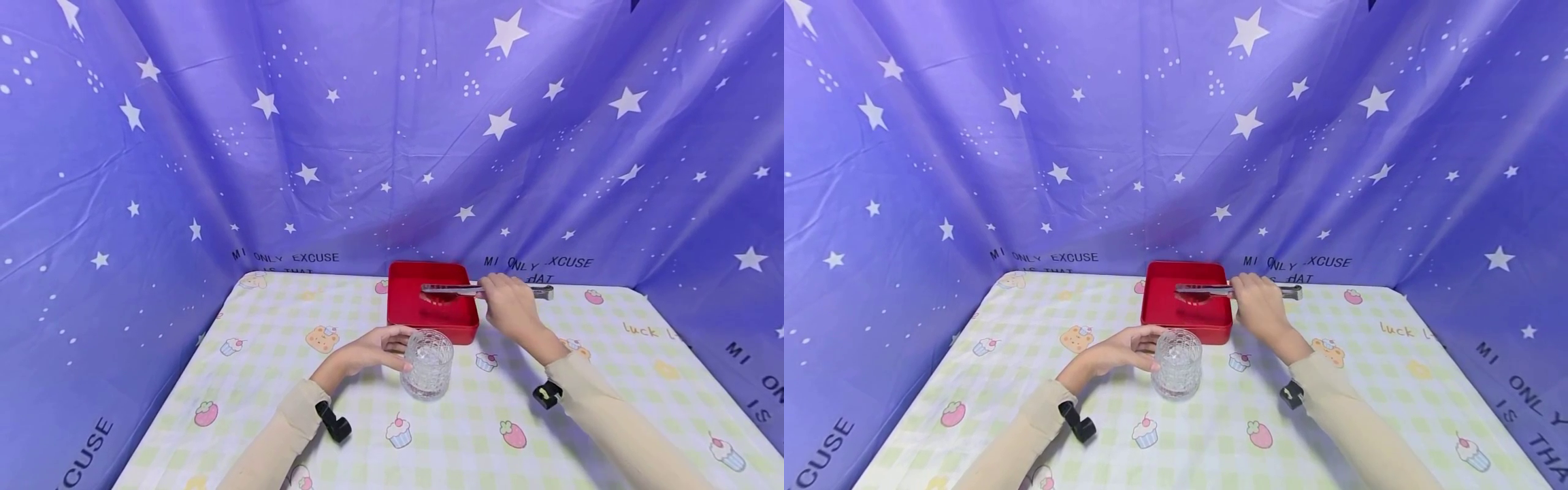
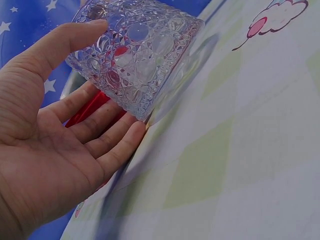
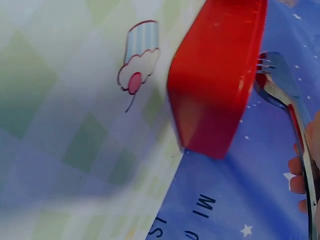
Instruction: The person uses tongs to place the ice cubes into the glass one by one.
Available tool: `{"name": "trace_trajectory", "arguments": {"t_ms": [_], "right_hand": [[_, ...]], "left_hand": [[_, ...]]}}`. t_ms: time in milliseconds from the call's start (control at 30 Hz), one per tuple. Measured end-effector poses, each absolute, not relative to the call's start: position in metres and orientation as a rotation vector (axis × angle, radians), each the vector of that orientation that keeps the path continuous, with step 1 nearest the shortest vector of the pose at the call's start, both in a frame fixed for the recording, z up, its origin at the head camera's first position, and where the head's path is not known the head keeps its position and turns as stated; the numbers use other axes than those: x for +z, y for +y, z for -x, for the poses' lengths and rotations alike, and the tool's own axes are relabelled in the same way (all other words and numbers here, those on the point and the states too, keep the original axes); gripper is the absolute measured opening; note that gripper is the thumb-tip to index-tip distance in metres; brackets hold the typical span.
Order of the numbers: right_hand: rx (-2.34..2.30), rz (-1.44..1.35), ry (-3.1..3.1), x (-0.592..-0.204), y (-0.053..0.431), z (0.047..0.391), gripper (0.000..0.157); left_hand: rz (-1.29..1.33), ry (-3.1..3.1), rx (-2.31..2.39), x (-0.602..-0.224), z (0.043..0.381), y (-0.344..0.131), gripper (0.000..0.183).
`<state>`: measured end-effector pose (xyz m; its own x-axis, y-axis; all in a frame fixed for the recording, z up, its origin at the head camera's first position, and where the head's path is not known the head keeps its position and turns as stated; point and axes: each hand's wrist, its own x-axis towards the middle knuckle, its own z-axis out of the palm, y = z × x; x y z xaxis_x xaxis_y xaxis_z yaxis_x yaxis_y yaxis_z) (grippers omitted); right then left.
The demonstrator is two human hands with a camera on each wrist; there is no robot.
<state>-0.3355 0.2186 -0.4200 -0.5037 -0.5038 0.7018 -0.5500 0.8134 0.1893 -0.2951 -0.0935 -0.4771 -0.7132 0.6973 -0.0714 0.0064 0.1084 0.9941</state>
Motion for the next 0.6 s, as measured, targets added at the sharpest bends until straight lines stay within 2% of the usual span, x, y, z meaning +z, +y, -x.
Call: {"name": "trace_trajectory", "arguments": {"t_ms": [367,600], "right_hand": [[0.267,-0.752,-2.021,-0.402,0.230,0.319,0.013],[0.367,-0.799,-1.920,-0.402,0.233,0.312,0.035]], "left_hand": [[-0.673,1.855,1.651,-0.478,0.296,-0.094,0.065],[-0.689,1.848,1.657,-0.478,0.296,-0.094,0.065]]}}
